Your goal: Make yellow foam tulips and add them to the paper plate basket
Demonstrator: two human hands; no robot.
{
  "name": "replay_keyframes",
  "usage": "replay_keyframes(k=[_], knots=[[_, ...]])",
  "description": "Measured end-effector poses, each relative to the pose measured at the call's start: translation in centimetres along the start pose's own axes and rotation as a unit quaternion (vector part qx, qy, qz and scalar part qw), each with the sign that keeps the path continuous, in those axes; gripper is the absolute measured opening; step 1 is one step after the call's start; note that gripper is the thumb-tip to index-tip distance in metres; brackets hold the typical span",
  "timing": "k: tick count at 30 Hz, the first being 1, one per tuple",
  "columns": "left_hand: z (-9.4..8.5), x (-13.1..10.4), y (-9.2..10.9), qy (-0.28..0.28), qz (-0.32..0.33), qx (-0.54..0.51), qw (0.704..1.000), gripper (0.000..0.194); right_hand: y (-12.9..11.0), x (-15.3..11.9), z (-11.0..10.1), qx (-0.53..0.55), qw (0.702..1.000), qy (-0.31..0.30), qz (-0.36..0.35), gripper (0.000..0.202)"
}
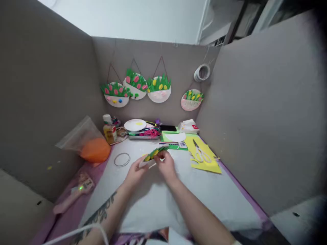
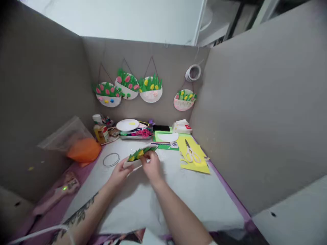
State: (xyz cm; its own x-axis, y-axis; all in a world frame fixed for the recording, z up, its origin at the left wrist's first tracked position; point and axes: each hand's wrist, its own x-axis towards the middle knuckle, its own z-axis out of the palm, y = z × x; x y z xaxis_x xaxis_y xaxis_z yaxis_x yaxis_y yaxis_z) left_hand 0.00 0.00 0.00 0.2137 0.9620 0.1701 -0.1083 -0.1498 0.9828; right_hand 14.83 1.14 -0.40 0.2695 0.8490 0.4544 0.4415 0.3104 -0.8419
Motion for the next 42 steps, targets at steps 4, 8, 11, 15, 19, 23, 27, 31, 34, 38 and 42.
replay_keyframes(k=[4, 8, 11, 15, 19, 23, 27, 31, 34, 38, 42], knots=[[-0.2, 0.2, -0.4, 0.009, 0.000, -0.004, 1.000, 0.038, -0.1, 0.2, -0.2, -0.023, 1.000, 0.010, -0.017, 0.011], [-0.1, 0.2, -0.9, 0.022, -0.018, -0.049, 0.998, 0.041, -0.5, -0.1, -0.7, -0.039, 0.994, 0.021, -0.102, 0.010], [0.0, 0.1, -1.1, 0.024, -0.026, -0.080, 0.996, 0.040, -0.7, -0.6, -1.1, -0.040, 0.977, 0.019, -0.207, 0.013], [-0.1, 0.1, -1.3, 0.023, -0.033, -0.108, 0.993, 0.038, -0.6, -1.0, -1.2, -0.066, 0.960, 0.018, -0.273, 0.026], [-0.1, 0.2, -1.3, 0.035, -0.036, -0.136, 0.989, 0.039, -0.5, -1.1, -1.1, -0.070, 0.956, 0.013, -0.284, 0.028], [-0.1, 0.2, -1.3, 0.043, -0.039, -0.160, 0.985, 0.038, -0.4, -1.0, -1.0, -0.069, 0.959, 0.010, -0.273, 0.028], [-0.1, 0.2, -1.2, 0.039, -0.028, -0.170, 0.984, 0.039, -0.4, -0.9, -1.0, -0.085, 0.966, -0.005, -0.243, 0.029], [0.0, 0.1, -1.1, 0.025, -0.025, -0.166, 0.985, 0.039, -0.4, -0.8, -0.9, -0.086, 0.970, -0.026, -0.226, 0.028], [0.0, 0.1, -1.0, 0.033, -0.027, -0.166, 0.985, 0.039, -0.4, -0.9, -0.9, -0.054, 0.974, -0.013, -0.218, 0.026], [-0.1, 0.1, -1.1, 0.047, -0.031, -0.175, 0.983, 0.039, -0.3, -0.8, -1.0, -0.022, 0.981, 0.033, -0.188, 0.023], [-0.1, 0.1, -1.1, 0.045, -0.030, -0.178, 0.983, 0.042, -0.3, -0.7, -1.1, -0.022, 0.981, 0.028, -0.193, 0.023]])
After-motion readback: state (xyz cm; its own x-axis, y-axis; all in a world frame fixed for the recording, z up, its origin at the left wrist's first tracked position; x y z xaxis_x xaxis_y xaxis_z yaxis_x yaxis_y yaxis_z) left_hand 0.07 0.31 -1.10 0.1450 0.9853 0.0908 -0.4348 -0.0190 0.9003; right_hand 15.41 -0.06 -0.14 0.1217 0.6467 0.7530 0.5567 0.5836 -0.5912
